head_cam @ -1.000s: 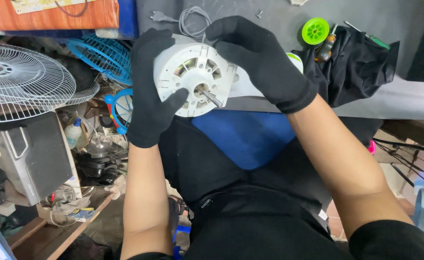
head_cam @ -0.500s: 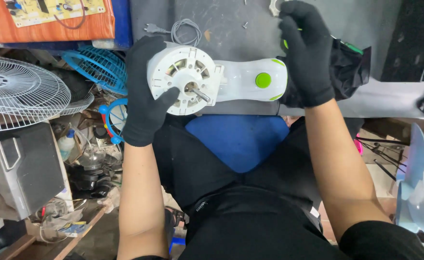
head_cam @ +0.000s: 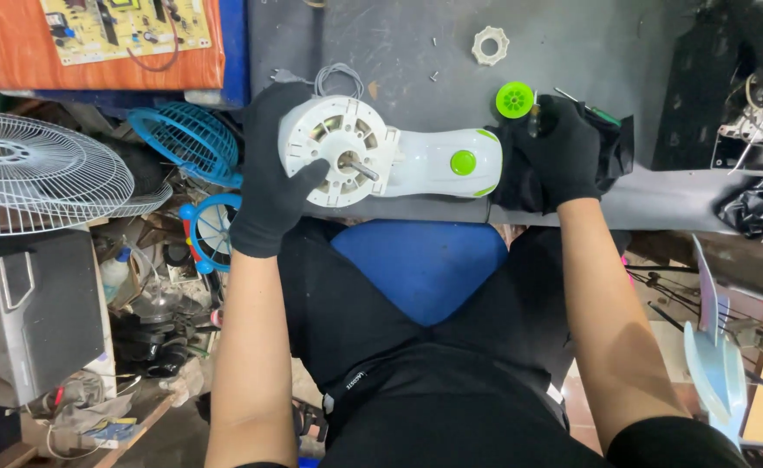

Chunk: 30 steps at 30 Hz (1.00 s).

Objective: Assembling a fan motor into its plastic housing and securing it with screws on a repair bench.

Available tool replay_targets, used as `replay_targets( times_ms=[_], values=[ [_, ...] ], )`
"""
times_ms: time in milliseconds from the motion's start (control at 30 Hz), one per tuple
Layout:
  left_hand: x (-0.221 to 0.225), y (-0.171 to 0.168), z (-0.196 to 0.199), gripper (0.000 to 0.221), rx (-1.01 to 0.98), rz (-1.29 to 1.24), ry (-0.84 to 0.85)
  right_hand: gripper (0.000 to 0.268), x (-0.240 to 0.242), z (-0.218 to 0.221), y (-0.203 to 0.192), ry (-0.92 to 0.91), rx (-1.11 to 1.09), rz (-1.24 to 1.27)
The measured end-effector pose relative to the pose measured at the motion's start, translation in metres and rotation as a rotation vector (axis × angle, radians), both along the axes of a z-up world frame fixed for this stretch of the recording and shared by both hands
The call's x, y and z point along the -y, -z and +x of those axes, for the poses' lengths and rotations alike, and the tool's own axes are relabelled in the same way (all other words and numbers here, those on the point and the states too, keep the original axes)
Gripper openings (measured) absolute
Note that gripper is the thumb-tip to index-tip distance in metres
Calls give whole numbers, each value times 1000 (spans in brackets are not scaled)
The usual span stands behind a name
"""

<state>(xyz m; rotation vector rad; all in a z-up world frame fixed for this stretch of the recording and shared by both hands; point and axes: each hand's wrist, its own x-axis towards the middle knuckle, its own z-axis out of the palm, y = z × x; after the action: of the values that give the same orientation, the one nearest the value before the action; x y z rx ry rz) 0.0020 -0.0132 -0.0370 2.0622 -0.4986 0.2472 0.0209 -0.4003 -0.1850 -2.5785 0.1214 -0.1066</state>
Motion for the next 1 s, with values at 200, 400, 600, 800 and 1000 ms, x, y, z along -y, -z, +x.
replay_targets(
  times_ms=[200,400,600,800,1000],
  values=[
    [0,3,1,53,9,0,3,27,20,-1,-4,-47,-34,-39],
    [-1,5,0,53,14,-3,-8,30,32,-11,-32,202,108,34],
    [-2,6,1,55,18,3,-14,19,8,-1,-80,74,601,9],
    [-2,8,0,54,2,-22,-3,26,0,12,-105,-61,544,220],
    [-3,11,1,55,21,-7,-6,24,-50,-1,-140,-157,428,446]
  ],
)
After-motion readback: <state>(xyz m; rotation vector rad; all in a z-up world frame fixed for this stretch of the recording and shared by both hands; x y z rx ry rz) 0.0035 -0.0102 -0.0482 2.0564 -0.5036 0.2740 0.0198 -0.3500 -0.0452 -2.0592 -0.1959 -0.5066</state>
